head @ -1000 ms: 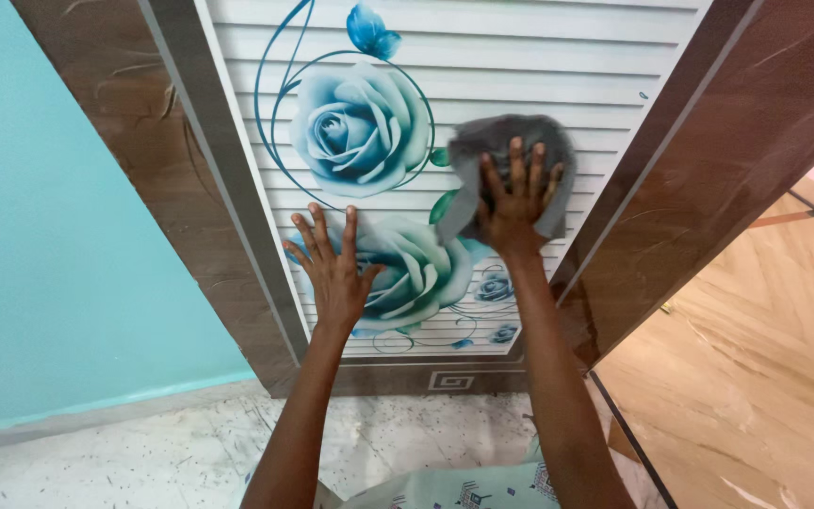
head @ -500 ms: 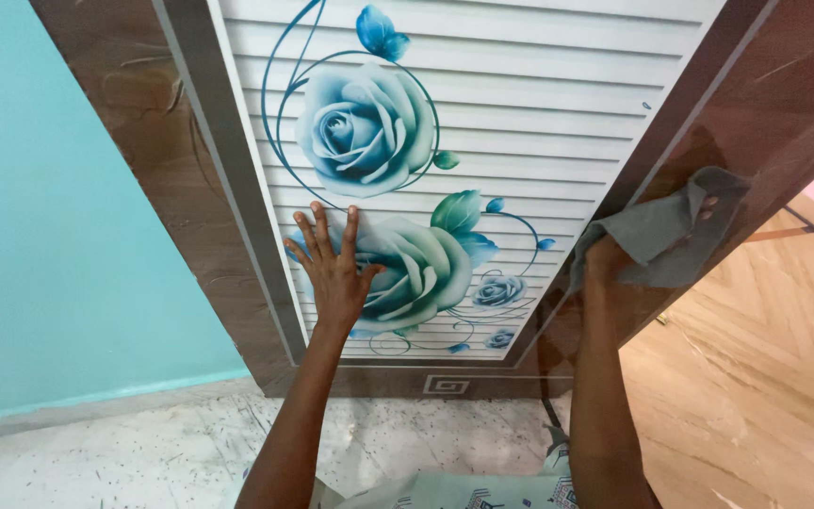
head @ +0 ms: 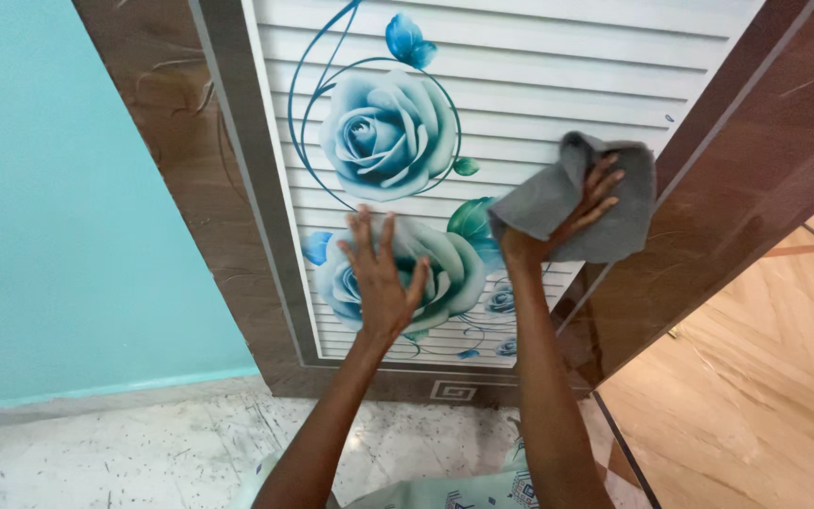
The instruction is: The person wipes a decorative door panel with a cloth, cleaning the floral design and the surrounding frame.
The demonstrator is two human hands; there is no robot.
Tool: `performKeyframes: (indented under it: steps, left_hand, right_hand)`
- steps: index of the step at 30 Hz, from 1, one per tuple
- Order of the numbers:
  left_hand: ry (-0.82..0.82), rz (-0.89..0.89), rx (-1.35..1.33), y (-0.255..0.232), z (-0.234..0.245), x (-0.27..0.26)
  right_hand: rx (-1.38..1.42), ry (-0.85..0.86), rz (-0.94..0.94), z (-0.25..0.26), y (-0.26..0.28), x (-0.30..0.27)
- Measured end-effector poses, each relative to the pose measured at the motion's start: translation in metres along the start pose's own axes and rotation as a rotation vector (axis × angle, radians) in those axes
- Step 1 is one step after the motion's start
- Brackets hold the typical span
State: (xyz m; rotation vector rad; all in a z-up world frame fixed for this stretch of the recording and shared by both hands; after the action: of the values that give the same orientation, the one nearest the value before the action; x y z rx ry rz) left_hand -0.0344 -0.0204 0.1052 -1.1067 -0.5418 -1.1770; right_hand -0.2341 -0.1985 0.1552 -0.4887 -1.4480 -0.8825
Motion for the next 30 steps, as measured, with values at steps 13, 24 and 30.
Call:
performKeyframes:
  steps: [13,24,30]
  left_hand:
    - [0.043,-0.204,-0.161,-0.067,-0.011,0.058]
    - [-0.062,-0.216,0.156,-0.078,-0.048,0.090]
    - [-0.111,-0.533,0.360,-0.110,-0.072,0.120]
  right_hand:
    - [0.200,0.681,0.354,-0.052,0.130,-0.075]
    - [0.380,0.072,0.189,0.002,0.030,-0.037]
    - [0.432,-0.105,0.029,0.002,0.020,-0.044]
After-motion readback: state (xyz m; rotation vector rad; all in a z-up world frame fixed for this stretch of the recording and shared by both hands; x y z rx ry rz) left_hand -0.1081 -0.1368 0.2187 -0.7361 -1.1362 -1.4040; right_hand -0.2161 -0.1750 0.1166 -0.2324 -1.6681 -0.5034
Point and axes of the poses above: each hand's wrist, its own x-axis towards the middle knuckle, its own z-axis out of the back of the hand, y = z × x, the point moved 7 cm from there along x, towards the middle knuckle, and after that the axes turned 13 degrees about x, right-handed, at the moved point
